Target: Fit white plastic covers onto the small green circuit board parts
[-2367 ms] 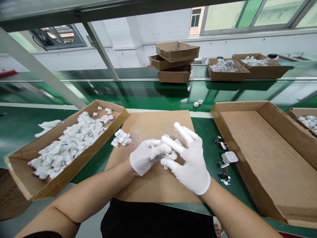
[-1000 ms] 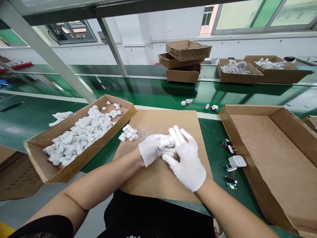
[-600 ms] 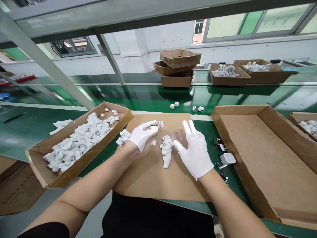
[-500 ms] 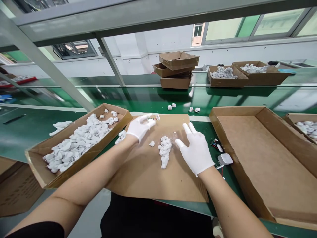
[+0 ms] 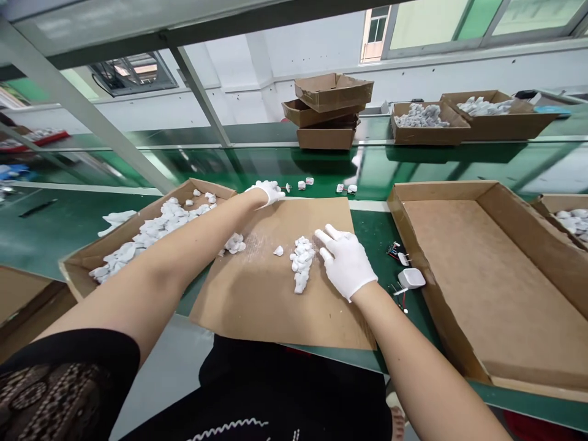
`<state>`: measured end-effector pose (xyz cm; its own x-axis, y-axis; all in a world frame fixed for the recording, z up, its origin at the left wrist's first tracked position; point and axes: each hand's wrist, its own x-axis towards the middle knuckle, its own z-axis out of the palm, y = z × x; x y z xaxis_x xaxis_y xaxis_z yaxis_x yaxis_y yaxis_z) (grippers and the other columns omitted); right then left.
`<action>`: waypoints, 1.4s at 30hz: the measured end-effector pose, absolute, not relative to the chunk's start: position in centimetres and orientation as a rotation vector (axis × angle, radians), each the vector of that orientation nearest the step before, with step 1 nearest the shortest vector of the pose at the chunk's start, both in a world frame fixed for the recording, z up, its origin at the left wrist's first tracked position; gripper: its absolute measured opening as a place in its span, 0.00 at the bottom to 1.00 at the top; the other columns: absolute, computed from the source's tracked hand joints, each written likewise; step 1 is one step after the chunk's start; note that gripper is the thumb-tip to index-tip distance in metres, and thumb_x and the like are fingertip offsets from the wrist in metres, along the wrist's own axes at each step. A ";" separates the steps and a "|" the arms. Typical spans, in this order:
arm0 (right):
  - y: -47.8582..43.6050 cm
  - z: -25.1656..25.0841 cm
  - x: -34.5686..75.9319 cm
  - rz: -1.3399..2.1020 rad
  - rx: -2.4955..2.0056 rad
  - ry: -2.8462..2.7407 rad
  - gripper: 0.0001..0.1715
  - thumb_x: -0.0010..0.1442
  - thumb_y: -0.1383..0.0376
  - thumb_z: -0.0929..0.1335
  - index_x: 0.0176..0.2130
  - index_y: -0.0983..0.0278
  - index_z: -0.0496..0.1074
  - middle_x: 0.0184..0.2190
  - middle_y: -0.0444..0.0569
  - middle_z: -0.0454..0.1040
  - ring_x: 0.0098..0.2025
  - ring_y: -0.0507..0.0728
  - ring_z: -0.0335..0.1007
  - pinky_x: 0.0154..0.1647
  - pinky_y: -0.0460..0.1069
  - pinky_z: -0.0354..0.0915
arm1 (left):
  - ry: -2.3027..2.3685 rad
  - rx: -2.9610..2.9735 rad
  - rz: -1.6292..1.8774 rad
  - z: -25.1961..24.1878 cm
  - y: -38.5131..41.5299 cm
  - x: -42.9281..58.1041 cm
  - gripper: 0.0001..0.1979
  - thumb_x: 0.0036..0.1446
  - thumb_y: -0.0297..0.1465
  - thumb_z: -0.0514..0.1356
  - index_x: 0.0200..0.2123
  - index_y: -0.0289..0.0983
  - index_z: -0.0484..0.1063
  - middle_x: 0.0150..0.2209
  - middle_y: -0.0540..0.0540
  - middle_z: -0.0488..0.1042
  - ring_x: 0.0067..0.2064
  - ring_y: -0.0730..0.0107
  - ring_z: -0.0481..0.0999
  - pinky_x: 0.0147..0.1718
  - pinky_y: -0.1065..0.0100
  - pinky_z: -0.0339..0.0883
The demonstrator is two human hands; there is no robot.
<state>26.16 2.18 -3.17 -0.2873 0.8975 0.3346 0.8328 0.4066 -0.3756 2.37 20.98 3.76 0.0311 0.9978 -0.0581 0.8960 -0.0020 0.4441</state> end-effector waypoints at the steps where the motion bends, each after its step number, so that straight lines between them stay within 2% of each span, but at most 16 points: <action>1: 1.9 -3.3 26.0 0.129 -1.445 -2.203 0.27 0.67 0.67 0.61 0.62 0.65 0.72 0.65 0.56 0.67 0.61 0.68 0.66 0.62 0.65 0.64 | 1.908 1.974 0.334 3.9 19.9 2.0 0.29 0.45 0.38 0.71 0.52 0.34 0.77 0.58 0.33 0.73 0.59 0.44 0.69 0.61 0.53 0.57; 4: 1.2 -3.2 25.3 0.088 -1.405 -2.274 0.27 0.68 0.65 0.61 0.63 0.67 0.70 0.65 0.58 0.66 0.62 0.69 0.65 0.62 0.65 0.65 | 1.739 2.073 0.175 4.0 15.3 1.1 0.25 0.46 0.40 0.69 0.50 0.45 0.80 0.55 0.46 0.77 0.52 0.54 0.75 0.55 0.63 0.62; 6: 0.9 -3.0 24.9 0.091 -1.379 -2.288 0.27 0.68 0.64 0.61 0.62 0.67 0.70 0.65 0.58 0.65 0.62 0.69 0.64 0.62 0.64 0.64 | 1.560 2.230 0.044 3.7 11.7 0.6 0.22 0.47 0.43 0.68 0.47 0.48 0.81 0.52 0.48 0.78 0.50 0.54 0.75 0.51 0.64 0.64; 10: 0.6 -2.1 23.9 0.165 -1.282 -2.225 0.25 0.70 0.62 0.61 0.61 0.66 0.71 0.61 0.58 0.70 0.62 0.67 0.65 0.64 0.63 0.63 | 1.478 2.460 -0.027 2.4 6.2 0.2 0.04 0.47 0.32 0.65 0.28 0.44 0.82 0.37 0.48 0.80 0.41 0.57 0.77 0.41 0.61 0.64; 12: 0.3 -1.4 23.5 0.289 -1.221 -2.184 0.23 0.70 0.62 0.61 0.59 0.62 0.72 0.58 0.54 0.74 0.60 0.65 0.68 0.63 0.62 0.64 | 1.474 2.483 0.199 1.9 4.6 0.3 0.06 0.52 0.30 0.62 0.25 0.43 0.80 0.33 0.48 0.79 0.39 0.60 0.77 0.42 0.61 0.64; 14: -0.1 -0.5 23.1 0.448 -1.217 -2.087 0.23 0.70 0.60 0.62 0.61 0.59 0.72 0.55 0.50 0.76 0.59 0.65 0.71 0.62 0.62 0.65 | 1.407 2.471 0.511 1.9 3.4 0.8 0.08 0.57 0.32 0.62 0.28 0.43 0.80 0.35 0.48 0.80 0.43 0.60 0.77 0.50 0.60 0.65; 17: -1.0 0.4 22.8 0.723 -1.317 -1.820 0.29 0.66 0.54 0.68 0.63 0.57 0.70 0.53 0.48 0.78 0.56 0.66 0.74 0.57 0.60 0.71 | 1.269 2.446 0.844 2.7 2.0 2.2 0.07 0.59 0.34 0.63 0.33 0.42 0.82 0.44 0.46 0.81 0.56 0.57 0.73 0.63 0.57 0.58; 19: -1.2 0.7 23.0 0.847 -1.377 -1.665 0.26 0.64 0.50 0.69 0.58 0.56 0.76 0.52 0.48 0.79 0.54 0.67 0.75 0.54 0.60 0.73 | 1.175 2.445 0.928 3.3 1.6 3.1 0.07 0.57 0.32 0.64 0.37 0.42 0.83 0.51 0.44 0.79 0.64 0.52 0.67 0.66 0.53 0.55; 22: -0.9 0.6 23.6 0.840 -1.400 -1.488 0.21 0.62 0.48 0.70 0.48 0.57 0.82 0.51 0.48 0.80 0.56 0.68 0.74 0.57 0.61 0.71 | 1.092 2.378 0.866 3.3 2.5 3.9 0.20 0.54 0.25 0.62 0.49 0.45 0.81 0.61 0.46 0.71 0.69 0.51 0.59 0.67 0.49 0.54; 25: -0.2 0.4 24.4 0.740 -1.400 -1.338 0.20 0.60 0.51 0.72 0.47 0.58 0.82 0.51 0.48 0.80 0.57 0.66 0.73 0.61 0.60 0.69 | 1.207 2.303 0.697 2.0 5.1 4.0 0.30 0.50 0.22 0.60 0.56 0.47 0.76 0.64 0.47 0.68 0.68 0.53 0.60 0.69 0.51 0.53; 27: 0.2 0.4 24.7 0.665 -1.454 -1.281 0.22 0.60 0.53 0.71 0.51 0.59 0.80 0.52 0.49 0.79 0.55 0.64 0.74 0.60 0.59 0.69 | 1.282 2.284 0.566 0.8 6.8 3.9 0.24 0.53 0.26 0.61 0.53 0.45 0.79 0.60 0.46 0.72 0.65 0.53 0.64 0.67 0.54 0.56; 30: 0.4 0.5 24.7 0.577 -1.544 -1.270 0.26 0.60 0.54 0.70 0.56 0.57 0.77 0.53 0.49 0.78 0.49 0.62 0.76 0.57 0.59 0.69 | 1.309 2.171 0.438 -0.3 8.1 3.8 0.13 0.56 0.36 0.62 0.42 0.42 0.82 0.50 0.46 0.78 0.53 0.57 0.75 0.57 0.60 0.67; 33: 0.5 0.2 24.6 0.555 -1.574 -1.372 0.25 0.62 0.54 0.68 0.55 0.56 0.78 0.44 0.48 0.81 0.47 0.61 0.76 0.57 0.58 0.68 | 1.302 2.013 0.498 -0.7 8.1 3.7 0.09 0.54 0.37 0.64 0.36 0.41 0.81 0.42 0.47 0.80 0.42 0.63 0.78 0.47 0.64 0.70; 35: 0.7 -0.2 24.4 0.585 -1.583 -1.462 0.24 0.64 0.53 0.66 0.55 0.56 0.78 0.36 0.47 0.81 0.47 0.61 0.75 0.56 0.58 0.68 | 1.325 1.921 0.595 -0.9 7.8 3.6 0.08 0.53 0.37 0.65 0.33 0.40 0.80 0.43 0.47 0.80 0.42 0.64 0.78 0.47 0.64 0.70; 37: 0.9 -0.7 24.1 0.629 -1.584 -1.525 0.25 0.65 0.52 0.65 0.55 0.57 0.78 0.35 0.46 0.81 0.47 0.61 0.76 0.55 0.58 0.68 | 1.359 1.852 0.688 -1.2 7.7 3.6 0.08 0.53 0.37 0.65 0.32 0.39 0.80 0.46 0.46 0.79 0.45 0.63 0.77 0.50 0.64 0.69; 42: 1.4 -1.8 23.8 0.638 -1.569 -1.602 0.23 0.64 0.54 0.65 0.53 0.57 0.79 0.50 0.46 0.80 0.54 0.61 0.74 0.61 0.58 0.67 | 1.262 1.938 0.656 -1.8 7.8 3.7 0.14 0.54 0.39 0.65 0.43 0.42 0.81 0.50 0.46 0.78 0.50 0.61 0.76 0.53 0.63 0.68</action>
